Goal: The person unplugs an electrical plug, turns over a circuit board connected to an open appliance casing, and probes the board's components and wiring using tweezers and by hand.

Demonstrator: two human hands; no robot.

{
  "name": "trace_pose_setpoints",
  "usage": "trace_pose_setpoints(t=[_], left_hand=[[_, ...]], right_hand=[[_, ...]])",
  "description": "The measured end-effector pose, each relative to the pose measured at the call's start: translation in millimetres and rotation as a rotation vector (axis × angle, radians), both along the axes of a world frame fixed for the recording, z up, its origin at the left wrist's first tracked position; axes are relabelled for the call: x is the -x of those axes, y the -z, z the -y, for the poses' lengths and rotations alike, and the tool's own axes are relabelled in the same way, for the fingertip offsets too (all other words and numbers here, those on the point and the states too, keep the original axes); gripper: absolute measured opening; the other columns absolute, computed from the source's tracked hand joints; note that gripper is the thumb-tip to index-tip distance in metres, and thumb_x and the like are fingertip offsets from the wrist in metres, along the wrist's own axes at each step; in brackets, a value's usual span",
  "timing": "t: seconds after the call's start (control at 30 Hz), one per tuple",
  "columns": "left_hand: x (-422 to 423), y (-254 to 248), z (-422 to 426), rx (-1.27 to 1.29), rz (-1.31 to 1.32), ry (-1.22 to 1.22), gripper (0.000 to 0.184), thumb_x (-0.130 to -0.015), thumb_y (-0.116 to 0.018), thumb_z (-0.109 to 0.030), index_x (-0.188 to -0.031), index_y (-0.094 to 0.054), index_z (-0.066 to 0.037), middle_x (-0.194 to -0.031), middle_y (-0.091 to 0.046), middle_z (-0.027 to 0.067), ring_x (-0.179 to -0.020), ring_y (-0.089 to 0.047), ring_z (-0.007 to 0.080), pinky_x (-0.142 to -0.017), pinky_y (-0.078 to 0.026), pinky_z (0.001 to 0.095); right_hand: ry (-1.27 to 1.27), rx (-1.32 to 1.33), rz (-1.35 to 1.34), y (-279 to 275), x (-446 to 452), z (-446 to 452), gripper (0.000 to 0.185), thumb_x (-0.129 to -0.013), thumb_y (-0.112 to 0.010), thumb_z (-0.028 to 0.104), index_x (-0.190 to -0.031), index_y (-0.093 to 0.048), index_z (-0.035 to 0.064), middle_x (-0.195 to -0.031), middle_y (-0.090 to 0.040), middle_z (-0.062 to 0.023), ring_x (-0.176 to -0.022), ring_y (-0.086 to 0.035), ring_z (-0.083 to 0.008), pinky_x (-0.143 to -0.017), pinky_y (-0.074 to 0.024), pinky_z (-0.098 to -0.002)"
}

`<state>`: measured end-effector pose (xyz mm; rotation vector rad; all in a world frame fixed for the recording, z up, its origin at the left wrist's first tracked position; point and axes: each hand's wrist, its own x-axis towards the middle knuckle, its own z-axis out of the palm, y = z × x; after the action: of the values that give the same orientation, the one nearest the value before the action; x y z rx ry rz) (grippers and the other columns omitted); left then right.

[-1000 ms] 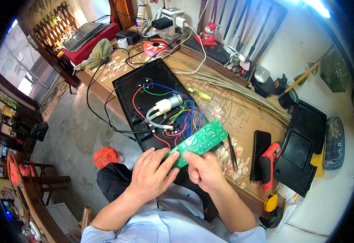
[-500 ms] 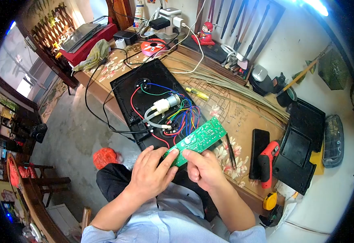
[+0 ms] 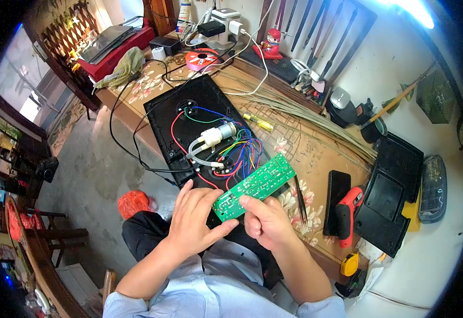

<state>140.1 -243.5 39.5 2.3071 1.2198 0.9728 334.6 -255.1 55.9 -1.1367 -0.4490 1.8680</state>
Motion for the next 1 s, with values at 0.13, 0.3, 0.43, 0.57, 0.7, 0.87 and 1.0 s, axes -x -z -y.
trace_pose_setpoints(t=[0.13, 0.3, 0.43, 0.57, 0.7, 0.87, 1.0], left_hand=[[-0.9, 1.4, -1.2, 0.015, 0.003, 0.002, 0.06, -0.076, -0.078, -0.039, -0.116, -0.059, 0.002, -0.108, -0.062, 0.0159, -0.105, -0.059, 0.0327, -0.11, -0.033, 0.054], [-1.1, 0.5, -1.9, 0.02, 0.003, 0.01, 0.059, -0.076, -0.078, -0.037, -0.117, -0.059, 0.002, -0.109, -0.061, 0.0157, -0.105, -0.059, 0.0327, -0.11, -0.033, 0.0543], [-2.2, 0.7, -2.1, 0.018, -0.006, 0.009, 0.059, -0.076, -0.078, -0.036, -0.117, -0.059, 0.002, -0.109, -0.061, 0.0157, -0.106, -0.059, 0.0327, -0.11, -0.033, 0.0546], [-2.8, -2.0, -2.9, 0.021, -0.016, 0.008, 0.06, -0.075, -0.078, -0.037, -0.117, -0.059, 0.002, -0.109, -0.061, 0.0157, -0.105, -0.059, 0.0329, -0.11, -0.032, 0.055], [-3.5, -2.2, -3.6, 0.029, -0.031, 0.002, 0.063, -0.072, -0.08, -0.04, -0.116, -0.06, 0.001, -0.106, -0.061, 0.0155, -0.104, -0.059, 0.0329, -0.11, -0.032, 0.0551], [-4.2, -2.3, -6.1, 0.022, -0.007, -0.001, 0.064, -0.07, -0.081, -0.041, -0.114, -0.062, 0.001, -0.1, -0.06, 0.0143, -0.1, -0.059, 0.0322, -0.11, -0.033, 0.0545], [-4.6, -0.2, -5.3, 0.018, 0.017, -0.014, 0.062, -0.069, -0.082, -0.04, -0.113, -0.063, 0.0, -0.097, -0.059, 0.0132, -0.097, -0.059, 0.0316, -0.109, -0.034, 0.0539]], right_hand=[[0.012, -0.009, 0.017, 0.4, 1.8, 0.6, 0.012, -0.094, -0.064, 0.018, -0.089, -0.06, 0.0083, -0.051, -0.047, 0.0038, -0.037, -0.039, -0.0061, -0.035, -0.0309, -0.0229], [0.013, -0.036, 0.031, -0.2, 3.2, 0.6, 0.011, -0.094, -0.065, 0.018, -0.09, -0.06, 0.0078, -0.052, -0.047, 0.004, -0.037, -0.038, -0.005, -0.034, -0.0302, -0.0224], [0.017, -0.036, 0.054, 0.5, 3.3, 0.4, 0.012, -0.093, -0.066, 0.018, -0.091, -0.061, 0.0071, -0.053, -0.047, 0.0038, -0.037, -0.038, -0.0052, -0.034, -0.0304, -0.0224], [0.007, -0.043, 0.073, -0.8, 3.6, 0.5, 0.014, -0.093, -0.066, 0.019, -0.092, -0.061, 0.0066, -0.053, -0.047, 0.0037, -0.037, -0.038, -0.0053, -0.035, -0.0308, -0.0223], [0.004, -0.03, 0.064, -1.0, 3.2, 0.7, 0.016, -0.094, -0.066, 0.021, -0.092, -0.06, 0.0068, -0.053, -0.047, 0.0036, -0.037, -0.038, -0.0054, -0.035, -0.0309, -0.022], [0.001, 0.006, 0.018, -1.1, 1.0, 0.9, 0.016, -0.095, -0.065, 0.022, -0.09, -0.06, 0.0077, -0.051, -0.047, 0.0035, -0.037, -0.038, -0.006, -0.035, -0.0309, -0.0224], [-0.006, 0.005, -0.002, -1.2, 0.4, 0.9, 0.016, -0.095, -0.064, 0.022, -0.088, -0.059, 0.0086, -0.05, -0.047, 0.0033, -0.037, -0.038, -0.0066, -0.035, -0.0311, -0.0229]])
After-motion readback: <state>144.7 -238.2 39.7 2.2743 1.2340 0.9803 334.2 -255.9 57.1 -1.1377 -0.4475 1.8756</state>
